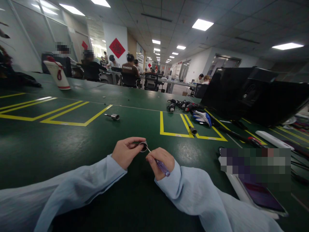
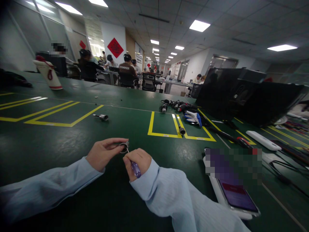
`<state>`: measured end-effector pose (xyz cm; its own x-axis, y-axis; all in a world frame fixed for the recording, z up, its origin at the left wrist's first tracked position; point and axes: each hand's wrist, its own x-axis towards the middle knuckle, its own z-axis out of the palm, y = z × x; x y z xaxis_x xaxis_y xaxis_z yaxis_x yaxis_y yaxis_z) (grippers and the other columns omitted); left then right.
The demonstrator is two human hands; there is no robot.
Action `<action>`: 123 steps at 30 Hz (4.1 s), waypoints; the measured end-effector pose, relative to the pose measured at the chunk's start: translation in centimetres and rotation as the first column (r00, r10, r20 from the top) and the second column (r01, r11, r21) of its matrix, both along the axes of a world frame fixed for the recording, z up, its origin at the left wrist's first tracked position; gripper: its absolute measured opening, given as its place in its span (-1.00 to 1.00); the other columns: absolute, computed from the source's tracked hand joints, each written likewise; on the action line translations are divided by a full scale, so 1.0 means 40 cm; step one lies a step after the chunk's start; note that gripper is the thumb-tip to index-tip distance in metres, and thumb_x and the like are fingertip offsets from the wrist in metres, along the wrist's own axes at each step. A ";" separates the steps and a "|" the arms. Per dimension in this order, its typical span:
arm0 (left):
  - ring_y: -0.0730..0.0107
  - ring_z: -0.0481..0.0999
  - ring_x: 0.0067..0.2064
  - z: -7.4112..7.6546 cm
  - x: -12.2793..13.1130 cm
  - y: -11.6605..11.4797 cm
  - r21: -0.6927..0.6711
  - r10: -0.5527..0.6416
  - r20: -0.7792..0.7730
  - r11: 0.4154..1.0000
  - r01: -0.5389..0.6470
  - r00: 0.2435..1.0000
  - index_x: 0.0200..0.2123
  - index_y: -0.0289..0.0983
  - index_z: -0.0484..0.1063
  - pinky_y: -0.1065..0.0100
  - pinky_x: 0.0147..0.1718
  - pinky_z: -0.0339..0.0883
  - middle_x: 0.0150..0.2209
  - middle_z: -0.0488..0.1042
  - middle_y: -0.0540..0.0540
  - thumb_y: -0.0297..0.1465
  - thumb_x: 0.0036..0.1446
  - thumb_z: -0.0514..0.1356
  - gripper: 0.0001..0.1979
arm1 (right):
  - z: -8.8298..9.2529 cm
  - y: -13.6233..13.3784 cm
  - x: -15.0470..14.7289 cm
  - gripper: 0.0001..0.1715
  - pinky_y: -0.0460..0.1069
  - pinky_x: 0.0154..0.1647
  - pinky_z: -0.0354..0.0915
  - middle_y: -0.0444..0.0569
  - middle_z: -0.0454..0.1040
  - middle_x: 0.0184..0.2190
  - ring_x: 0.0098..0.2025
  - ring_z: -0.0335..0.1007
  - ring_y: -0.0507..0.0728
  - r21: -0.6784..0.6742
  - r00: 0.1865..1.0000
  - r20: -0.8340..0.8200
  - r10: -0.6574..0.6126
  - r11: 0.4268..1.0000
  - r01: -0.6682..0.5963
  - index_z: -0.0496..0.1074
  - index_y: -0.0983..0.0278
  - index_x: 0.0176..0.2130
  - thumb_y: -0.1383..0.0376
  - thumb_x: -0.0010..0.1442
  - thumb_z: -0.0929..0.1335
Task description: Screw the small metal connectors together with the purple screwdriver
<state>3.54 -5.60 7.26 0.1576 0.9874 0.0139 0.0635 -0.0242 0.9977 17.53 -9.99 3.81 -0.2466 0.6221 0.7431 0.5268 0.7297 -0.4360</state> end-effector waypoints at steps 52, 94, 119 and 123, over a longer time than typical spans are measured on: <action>0.31 0.54 -0.43 -0.012 -0.007 -0.005 0.091 -0.085 -0.030 0.992 0.088 0.996 -0.44 -0.36 0.50 0.33 -0.36 0.46 -0.50 0.56 -0.08 -0.45 -0.29 0.24 -0.78 | 0.009 -0.020 -0.021 -0.78 -0.07 -0.51 0.24 0.00 0.40 -0.63 -0.56 0.27 0.04 0.195 0.986 0.144 -0.087 0.979 0.058 0.36 0.38 -0.51 0.44 0.07 0.19; 0.11 0.23 0.06 -0.064 -0.278 0.335 0.675 0.400 -0.729 0.553 0.488 0.556 -0.11 -0.43 0.32 0.17 0.06 0.03 0.00 0.30 -0.26 -0.27 0.03 0.04 -0.58 | -0.078 0.051 -0.007 -0.93 -0.11 -0.52 0.19 -0.09 0.40 -0.57 -0.54 0.27 0.03 0.088 0.921 0.389 -0.022 0.996 -0.013 0.36 0.27 -0.50 0.42 -0.11 0.32; 0.48 0.24 -0.50 -0.084 0.049 0.167 0.509 -0.195 -0.659 0.595 0.622 0.726 -0.53 -0.29 0.23 0.45 -0.51 0.13 -0.54 0.25 0.03 -0.24 -0.12 0.17 -0.76 | -0.035 0.048 0.069 -0.90 -0.10 -0.54 0.23 -0.13 0.37 -0.63 -0.59 0.28 -0.01 -0.253 0.803 -0.594 -0.040 0.957 -0.140 0.35 0.32 -0.46 0.36 0.00 0.25; 0.51 0.24 -0.55 -0.097 0.075 0.177 0.495 -0.224 -0.681 0.562 0.663 0.697 -0.61 -0.29 0.21 0.47 -0.56 0.10 -0.61 0.24 0.04 -0.25 -0.08 0.12 -0.75 | -0.038 0.048 0.072 -0.88 -0.09 -0.47 0.23 -0.13 0.37 -0.62 -0.55 0.28 0.01 -0.245 0.898 -0.402 -0.181 0.966 0.085 0.35 0.31 -0.53 0.42 -0.05 0.24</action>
<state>6.53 1.46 3.40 0.7686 0.5083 0.3885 0.2997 -0.8226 0.4833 20.42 -8.07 2.30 0.1529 0.7834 0.6025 0.3464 0.5285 -0.7751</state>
